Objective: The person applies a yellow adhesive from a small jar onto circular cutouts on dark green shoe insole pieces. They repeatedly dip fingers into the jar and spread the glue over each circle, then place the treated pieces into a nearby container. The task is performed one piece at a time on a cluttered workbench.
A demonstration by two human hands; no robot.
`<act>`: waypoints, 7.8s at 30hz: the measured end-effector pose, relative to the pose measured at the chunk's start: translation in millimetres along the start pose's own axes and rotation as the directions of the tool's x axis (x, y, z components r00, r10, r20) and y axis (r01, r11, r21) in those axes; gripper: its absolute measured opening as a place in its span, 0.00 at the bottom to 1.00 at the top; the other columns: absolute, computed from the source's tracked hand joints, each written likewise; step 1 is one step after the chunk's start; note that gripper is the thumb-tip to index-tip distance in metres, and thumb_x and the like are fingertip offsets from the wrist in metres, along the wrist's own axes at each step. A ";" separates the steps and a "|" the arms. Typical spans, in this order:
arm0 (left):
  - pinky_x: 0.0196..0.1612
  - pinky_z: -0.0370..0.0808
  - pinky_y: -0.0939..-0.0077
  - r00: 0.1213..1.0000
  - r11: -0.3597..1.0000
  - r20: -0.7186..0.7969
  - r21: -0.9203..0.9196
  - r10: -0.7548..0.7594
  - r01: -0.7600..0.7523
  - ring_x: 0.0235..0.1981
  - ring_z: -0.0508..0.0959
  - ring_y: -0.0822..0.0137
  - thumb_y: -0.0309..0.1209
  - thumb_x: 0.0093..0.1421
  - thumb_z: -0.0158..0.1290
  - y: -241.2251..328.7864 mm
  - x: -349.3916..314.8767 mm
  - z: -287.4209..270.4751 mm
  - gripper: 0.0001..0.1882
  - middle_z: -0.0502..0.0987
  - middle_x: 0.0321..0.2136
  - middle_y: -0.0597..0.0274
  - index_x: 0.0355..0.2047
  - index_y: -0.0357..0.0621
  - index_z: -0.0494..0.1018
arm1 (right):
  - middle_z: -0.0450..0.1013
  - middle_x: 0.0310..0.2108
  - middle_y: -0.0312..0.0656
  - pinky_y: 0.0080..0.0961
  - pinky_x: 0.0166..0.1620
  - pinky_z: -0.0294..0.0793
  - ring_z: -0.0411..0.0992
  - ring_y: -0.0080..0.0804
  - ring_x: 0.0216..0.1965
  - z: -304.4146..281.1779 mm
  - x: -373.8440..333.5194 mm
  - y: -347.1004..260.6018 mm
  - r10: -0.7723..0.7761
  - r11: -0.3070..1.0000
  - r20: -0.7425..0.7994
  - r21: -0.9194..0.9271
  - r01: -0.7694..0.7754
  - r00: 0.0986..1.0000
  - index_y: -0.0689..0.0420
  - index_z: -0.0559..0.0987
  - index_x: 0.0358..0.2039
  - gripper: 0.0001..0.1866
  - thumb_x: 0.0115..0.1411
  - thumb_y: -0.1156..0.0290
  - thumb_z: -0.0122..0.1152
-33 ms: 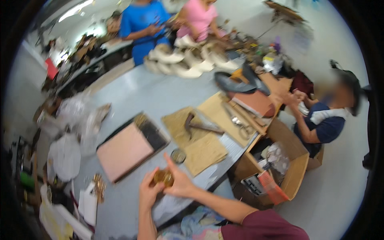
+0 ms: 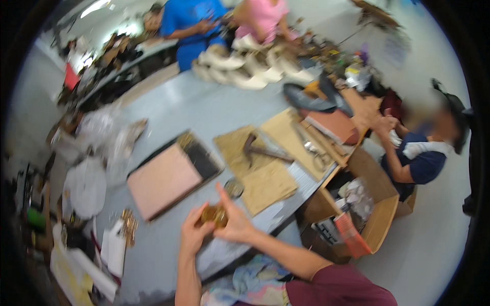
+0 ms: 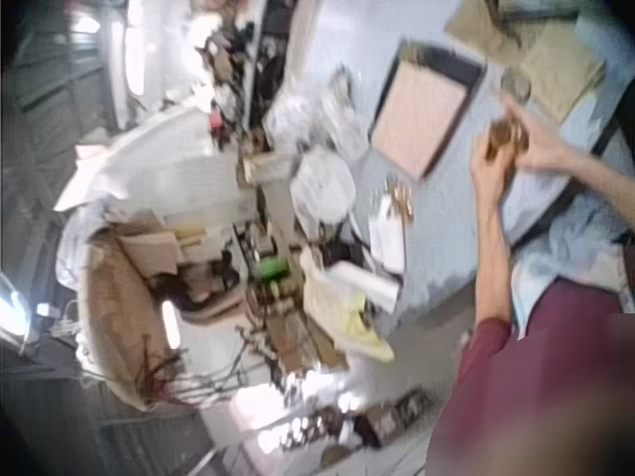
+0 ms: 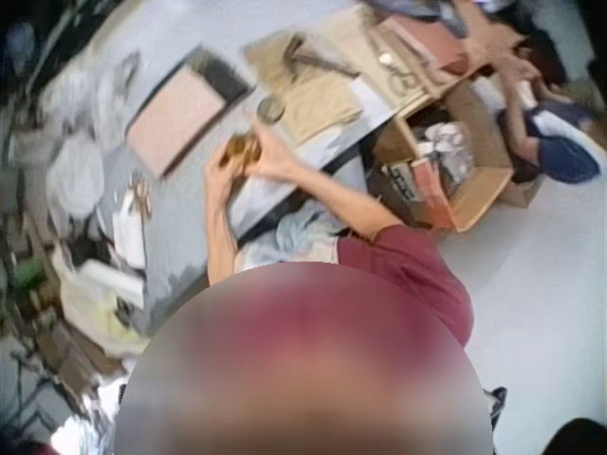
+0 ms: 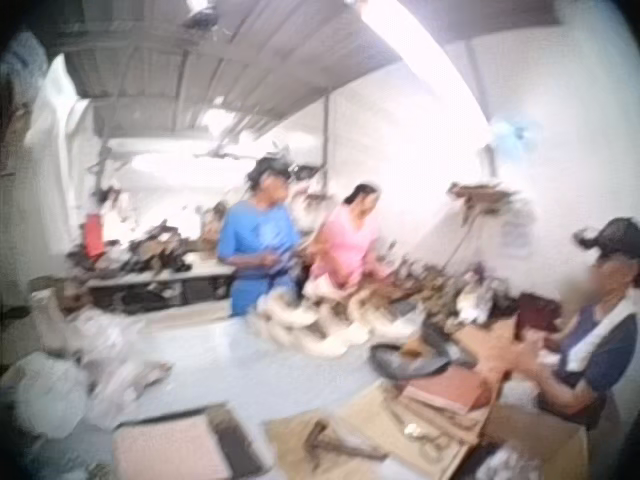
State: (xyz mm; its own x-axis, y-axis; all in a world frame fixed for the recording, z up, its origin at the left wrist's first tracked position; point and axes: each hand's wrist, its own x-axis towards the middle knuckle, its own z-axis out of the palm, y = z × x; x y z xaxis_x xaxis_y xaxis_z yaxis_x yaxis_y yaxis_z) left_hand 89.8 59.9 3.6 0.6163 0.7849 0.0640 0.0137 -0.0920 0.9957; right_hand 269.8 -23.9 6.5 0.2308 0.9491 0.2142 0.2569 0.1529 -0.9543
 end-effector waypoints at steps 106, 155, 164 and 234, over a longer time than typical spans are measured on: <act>0.61 0.78 0.68 0.999 0.957 0.011 -0.288 0.044 -0.039 0.56 0.81 0.62 0.33 0.59 0.76 -12.0 -23.9 26.7 0.33 0.82 0.55 0.57 0.65 0.37 0.82 | 0.50 0.86 0.50 0.38 0.73 0.68 0.64 0.38 0.75 -17.4 -11.8 24.2 -0.078 0.992 0.164 0.106 0.061 0.983 0.60 0.48 0.87 0.71 0.46 0.62 0.78; 0.59 0.82 0.72 0.998 0.923 0.040 -0.384 0.045 -0.026 0.51 0.83 0.71 0.26 0.61 0.74 -16.4 -47.6 -8.7 0.36 0.86 0.57 0.60 0.69 0.33 0.77 | 0.74 0.46 0.39 0.25 0.46 0.78 0.76 0.30 0.41 14.0 -15.5 -7.4 -0.011 0.977 0.401 0.200 -0.076 0.916 0.46 0.35 0.89 0.74 0.48 0.85 0.68; 0.64 0.76 0.54 0.846 0.935 -0.405 0.230 0.346 -0.272 0.56 0.79 0.47 0.41 0.49 0.78 -21.5 -51.6 28.9 0.41 0.78 0.52 0.50 0.61 0.38 0.78 | 0.72 0.58 0.47 0.35 0.59 0.77 0.74 0.39 0.54 14.9 -20.1 7.9 -0.200 0.976 0.267 -0.030 0.215 0.943 0.51 0.36 0.89 0.70 0.59 0.68 0.78; 0.65 0.80 0.66 0.953 0.981 -0.294 -0.193 -0.074 0.017 0.58 0.83 0.66 0.22 0.58 0.76 -4.1 -54.6 14.5 0.36 0.83 0.57 0.59 0.67 0.35 0.76 | 0.77 0.51 0.57 0.50 0.59 0.77 0.76 0.61 0.51 19.7 -17.9 5.7 -0.305 0.928 0.183 -0.165 0.335 0.935 0.57 0.38 0.88 0.74 0.52 0.67 0.81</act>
State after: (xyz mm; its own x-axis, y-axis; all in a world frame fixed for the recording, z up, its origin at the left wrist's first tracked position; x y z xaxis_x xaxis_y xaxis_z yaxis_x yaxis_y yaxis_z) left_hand 67.5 8.5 -5.0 0.3543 0.9351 0.0069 -0.1283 0.0413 0.9909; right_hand 248.6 -34.5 -6.9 -0.0340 0.8907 0.4534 0.4705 0.4145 -0.7790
